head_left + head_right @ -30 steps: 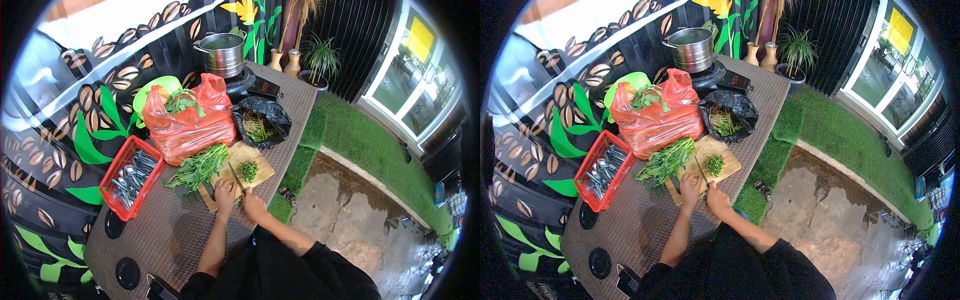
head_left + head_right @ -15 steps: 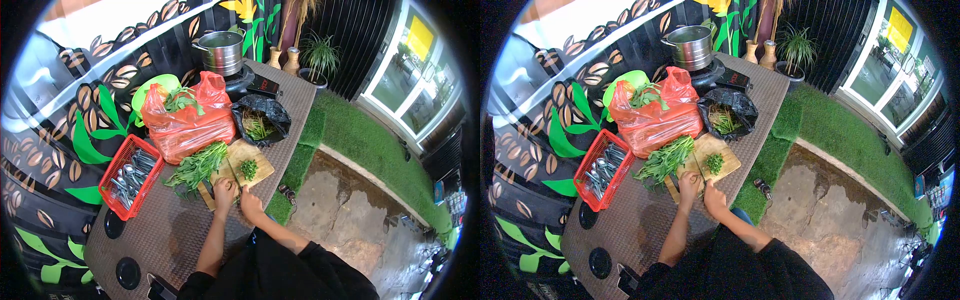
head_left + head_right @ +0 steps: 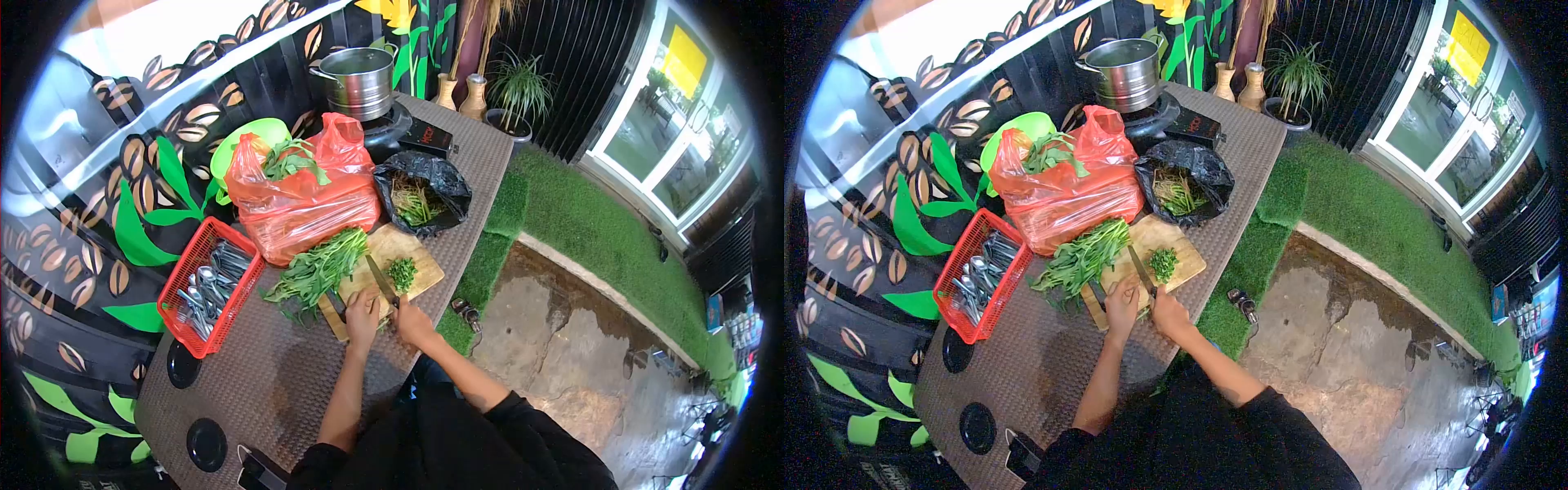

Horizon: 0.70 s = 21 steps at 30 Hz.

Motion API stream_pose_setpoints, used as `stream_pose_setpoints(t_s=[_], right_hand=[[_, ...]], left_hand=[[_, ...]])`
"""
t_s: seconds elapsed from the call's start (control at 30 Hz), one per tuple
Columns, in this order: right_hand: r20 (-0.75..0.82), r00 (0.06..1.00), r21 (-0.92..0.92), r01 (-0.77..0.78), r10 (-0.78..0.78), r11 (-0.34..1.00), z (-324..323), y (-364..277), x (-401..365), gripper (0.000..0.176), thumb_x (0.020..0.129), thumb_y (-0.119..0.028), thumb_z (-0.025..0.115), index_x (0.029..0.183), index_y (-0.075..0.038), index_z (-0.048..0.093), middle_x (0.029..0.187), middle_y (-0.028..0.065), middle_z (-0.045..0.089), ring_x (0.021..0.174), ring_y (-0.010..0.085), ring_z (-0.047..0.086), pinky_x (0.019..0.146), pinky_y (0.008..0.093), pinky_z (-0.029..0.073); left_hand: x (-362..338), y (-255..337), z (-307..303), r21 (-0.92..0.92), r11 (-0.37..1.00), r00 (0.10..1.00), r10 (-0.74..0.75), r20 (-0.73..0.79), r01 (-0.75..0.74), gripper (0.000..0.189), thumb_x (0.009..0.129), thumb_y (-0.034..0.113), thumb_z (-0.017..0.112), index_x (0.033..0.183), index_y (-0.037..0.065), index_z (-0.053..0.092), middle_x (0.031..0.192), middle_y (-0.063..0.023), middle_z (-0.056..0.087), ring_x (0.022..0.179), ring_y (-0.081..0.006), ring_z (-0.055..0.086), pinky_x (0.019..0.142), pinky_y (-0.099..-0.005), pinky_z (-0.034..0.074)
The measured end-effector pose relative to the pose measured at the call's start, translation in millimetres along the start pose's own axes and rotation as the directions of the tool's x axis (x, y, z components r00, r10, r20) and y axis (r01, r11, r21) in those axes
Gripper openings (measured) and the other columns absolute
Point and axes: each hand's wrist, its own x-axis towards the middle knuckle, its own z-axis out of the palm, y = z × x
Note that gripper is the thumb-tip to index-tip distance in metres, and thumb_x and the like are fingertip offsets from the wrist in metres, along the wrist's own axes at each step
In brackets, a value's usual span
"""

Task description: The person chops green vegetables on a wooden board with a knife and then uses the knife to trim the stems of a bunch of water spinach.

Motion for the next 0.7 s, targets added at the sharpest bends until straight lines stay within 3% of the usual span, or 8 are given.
stream_pose_setpoints(t_s=[0.07, 0.23, 0.37, 0.43, 0.53, 0.7], right_hand=[[0.031, 0.999, -0.006, -0.024, 0.024, 1.000, -8.1, -6.9, -12.2, 0.032, 0.092, -0.026, 0.044, 0.109, 0.001, 0.037, 0.082, 0.0270, 0.063, 0.080, 0.0442, 0.062, 0.068, 0.0521, 0.050], [-0.017, 1.000, -0.014, -0.015, 0.015, 1.000, 9.4, -0.1, 0.7, 0.032, 0.091, -0.025, 0.046, 0.109, -0.001, 0.037, 0.081, 0.0267, 0.063, 0.078, 0.0441, 0.062, 0.065, 0.0525, 0.050], [0.023, 0.998, -0.039, 0.051, -0.050, 0.998, -9.6, 6.3, 9.7, 0.027, 0.091, -0.023, 0.041, 0.106, -0.001, 0.041, 0.084, 0.0260, 0.063, 0.079, 0.0432, 0.063, 0.068, 0.0517, 0.050], [0.013, 0.997, -0.045, 0.074, -0.073, 0.996, -15.9, 0.1, -1.4, 0.026, 0.092, -0.023, 0.040, 0.105, -0.001, 0.042, 0.082, 0.0255, 0.063, 0.078, 0.0434, 0.063, 0.068, 0.0517, 0.050], [-0.003, 1.000, -0.055, -0.022, 0.022, 0.998, -2.8, -7.3, -15.9, 0.029, 0.092, -0.025, 0.040, 0.107, 0.000, 0.042, 0.081, 0.0262, 0.063, 0.077, 0.0424, 0.063, 0.067, 0.0518, 0.051], [0.022, 0.999, -0.026, 0.044, -0.043, 0.999, -1.9, 5.9, 7.1, 0.032, 0.092, -0.027, 0.043, 0.108, 0.000, 0.040, 0.081, 0.0280, 0.062, 0.078, 0.0438, 0.062, 0.066, 0.0526, 0.049]], left_hand=[[-2.2, 2.0, -1.4, 0.054, 0.999, 1.000, -0.006, 0.023, 0.005, 0.031, 0.076, 0.002, 0.066, 0.106, 0.002, 0.062, 0.082, -0.0112, 0.062, 0.072, -0.0201, 0.058, 0.064, -0.0318, 0.046], [-3.7, -0.1, 2.6, 0.112, 0.980, 0.986, 0.167, 0.008, -0.167, 0.030, 0.074, 0.003, 0.067, 0.103, 0.004, 0.065, 0.082, -0.0108, 0.061, 0.074, -0.0231, 0.059, 0.067, -0.0332, 0.048], [0.0, -5.2, 3.4, 0.005, 0.992, 0.992, 0.128, -0.001, -0.128, 0.024, 0.072, 0.005, 0.067, 0.096, 0.004, 0.066, 0.081, -0.0103, 0.064, 0.078, -0.0260, 0.056, 0.071, -0.0350, 0.047], [1.6, 5.2, -5.0, -0.020, 1.000, 1.000, -0.012, 0.007, 0.012, 0.025, 0.068, 0.002, 0.070, 0.093, 0.004, 0.068, 0.082, -0.0091, 0.063, 0.078, -0.0253, 0.059, 0.069, -0.0330, 0.047], [4.2, 1.5, -6.1, 0.070, 0.994, 0.996, 0.084, -0.019, -0.083, 0.018, 0.067, 0.003, 0.070, 0.085, 0.004, 0.069, 0.081, -0.0093, 0.062, 0.081, -0.0260, 0.058, 0.072, -0.0345, 0.046], [4.7, -0.5, -5.1, 0.054, 0.995, 0.996, 0.083, 0.006, -0.084, 0.012, 0.067, 0.004, 0.070, 0.079, 0.002, 0.068, 0.082, -0.0102, 0.062, 0.082, -0.0272, 0.057, 0.073, -0.0349, 0.046]])
